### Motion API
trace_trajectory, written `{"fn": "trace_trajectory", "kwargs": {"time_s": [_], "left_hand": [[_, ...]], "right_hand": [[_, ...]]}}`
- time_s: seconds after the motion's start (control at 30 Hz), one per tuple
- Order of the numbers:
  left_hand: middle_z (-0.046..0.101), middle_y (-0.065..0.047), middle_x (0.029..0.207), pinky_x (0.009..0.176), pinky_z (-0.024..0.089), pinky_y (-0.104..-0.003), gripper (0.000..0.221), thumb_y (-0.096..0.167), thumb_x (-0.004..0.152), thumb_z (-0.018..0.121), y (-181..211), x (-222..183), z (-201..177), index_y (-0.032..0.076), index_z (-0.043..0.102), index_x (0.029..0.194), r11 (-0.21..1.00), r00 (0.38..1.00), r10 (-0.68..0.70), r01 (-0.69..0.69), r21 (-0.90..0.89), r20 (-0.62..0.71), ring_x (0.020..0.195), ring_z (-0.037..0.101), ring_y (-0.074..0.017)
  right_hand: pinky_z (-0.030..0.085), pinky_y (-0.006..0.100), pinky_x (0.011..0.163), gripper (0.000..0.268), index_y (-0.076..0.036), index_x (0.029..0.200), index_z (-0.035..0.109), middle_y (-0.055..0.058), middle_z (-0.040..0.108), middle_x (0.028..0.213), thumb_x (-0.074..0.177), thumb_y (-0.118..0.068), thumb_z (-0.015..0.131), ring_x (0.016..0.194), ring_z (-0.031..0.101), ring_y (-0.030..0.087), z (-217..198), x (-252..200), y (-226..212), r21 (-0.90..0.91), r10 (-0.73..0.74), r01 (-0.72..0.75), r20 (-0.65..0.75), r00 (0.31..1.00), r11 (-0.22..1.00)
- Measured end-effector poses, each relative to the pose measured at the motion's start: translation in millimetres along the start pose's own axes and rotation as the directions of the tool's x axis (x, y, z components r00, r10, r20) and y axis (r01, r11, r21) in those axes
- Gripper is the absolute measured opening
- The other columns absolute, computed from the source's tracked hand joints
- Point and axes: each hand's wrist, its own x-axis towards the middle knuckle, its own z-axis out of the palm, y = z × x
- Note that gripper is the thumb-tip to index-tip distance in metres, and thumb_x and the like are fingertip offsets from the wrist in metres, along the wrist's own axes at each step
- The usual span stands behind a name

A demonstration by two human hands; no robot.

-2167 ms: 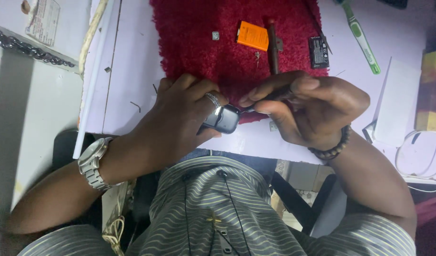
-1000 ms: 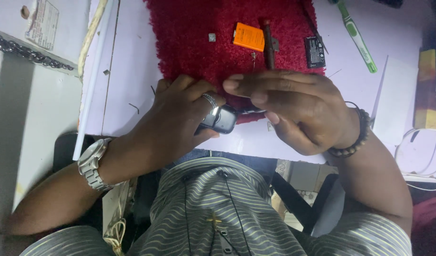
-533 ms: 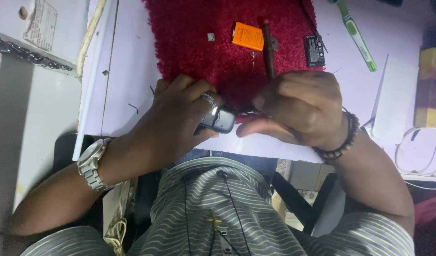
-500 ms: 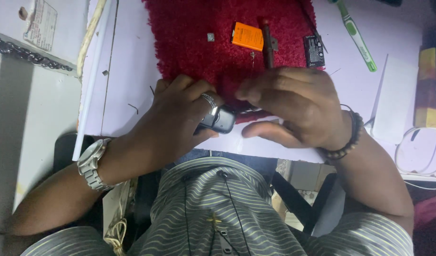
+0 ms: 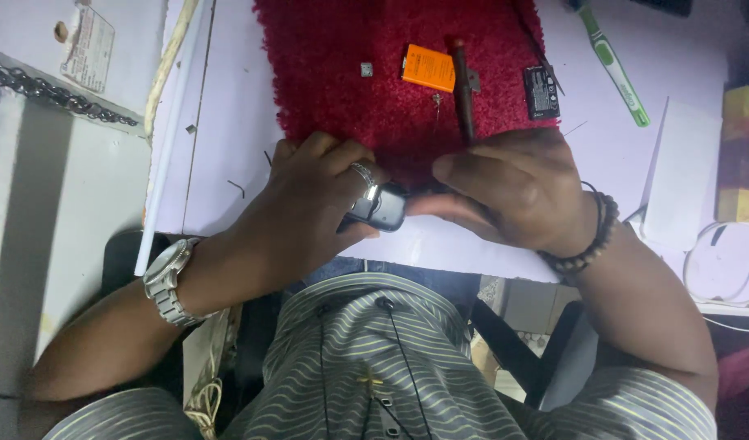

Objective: Repairing a mobile phone by disassembling the casing, inspecting internal components, and reassembling the device.

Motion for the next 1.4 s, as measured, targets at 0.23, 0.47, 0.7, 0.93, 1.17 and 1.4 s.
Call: {"fn": "trace_trajectory", "kwargs": {"time_s": [0.23,0.47,0.7,0.93,1.17,1.4], "left_hand": [[0.064,-0.007,0.127,0.092,0.038,-0.053,0.064,0.038,0.077,0.09,1.3,2.0,-1.4,0.014,0.068,0.133,0.999,0.999,0.038,-0.037,0.04,-0.026,0.115,0.052,-0.0337],[0.064,-0.007,0.129,0.091,0.039,-0.053,0.06,0.038,0.079,0.09,0.5,0.9,-0.5,0.009,0.069,0.127,0.999,1.0,0.024,-0.023,0.026,-0.02,0.114,0.052,-0.0334],[0.065,-0.007,0.127,0.091,0.04,-0.052,0.054,0.04,0.079,0.09,1.1,0.8,-1.4,0.005,0.072,0.115,0.997,0.999,0.038,-0.037,0.073,-0.015,0.113,0.053,-0.0323],[0.064,-0.005,0.127,0.089,0.038,-0.052,0.063,0.044,0.077,0.089,-1.4,1.9,2.8,0.011,0.072,0.128,0.997,1.0,0.022,-0.02,0.069,-0.021,0.114,0.052,-0.0331],[0.064,-0.004,0.122,0.089,0.039,-0.052,0.06,0.043,0.078,0.09,-1.5,1.2,2.9,0.008,0.071,0.123,0.996,0.999,0.036,-0.034,0.081,-0.026,0.111,0.052,-0.0321],[0.065,-0.005,0.127,0.088,0.039,-0.053,0.056,0.042,0.078,0.09,1.0,1.6,0.5,0.01,0.071,0.121,0.999,1.0,0.016,-0.015,0.045,-0.013,0.111,0.053,-0.0319]], "right_hand": [[0.073,0.038,0.084,0.022,0.01,0.122,0.065,0.023,0.079,0.115,0.109,-0.007,0.06,0.097,0.085,0.032,-10.1,23.1,-2.0,0.478,0.056,-0.147,0.2,0.978,0.866],[0.071,0.035,0.076,0.029,0.007,0.114,0.064,0.021,0.076,0.113,0.104,-0.021,0.064,0.095,0.081,0.033,-15.4,33.2,-8.7,0.422,0.091,-0.199,0.263,0.961,0.885],[0.072,0.04,0.08,0.03,0.007,0.134,0.065,0.022,0.078,0.123,0.111,-0.008,0.054,0.09,0.083,0.03,-20.1,40.5,-14.1,0.453,0.072,-0.239,0.355,0.932,0.859],[0.071,0.039,0.067,0.039,0.004,0.1,0.07,0.018,0.081,0.104,0.097,-0.034,0.08,0.087,0.083,0.031,-17.3,31.5,-14.8,0.231,0.074,-0.129,0.235,0.969,0.964],[0.065,0.039,0.07,0.034,0.002,0.099,0.069,0.015,0.076,0.104,0.104,-0.032,0.068,0.086,0.078,0.03,-18.0,38.2,-19.1,0.25,0.088,-0.15,0.241,0.967,0.957],[0.053,0.032,0.041,0.041,-0.003,0.075,0.069,0.008,0.068,0.067,0.101,-0.032,0.079,0.051,0.066,0.019,0.7,16.2,-24.1,0.162,0.208,-0.232,0.15,0.966,0.959]]}}
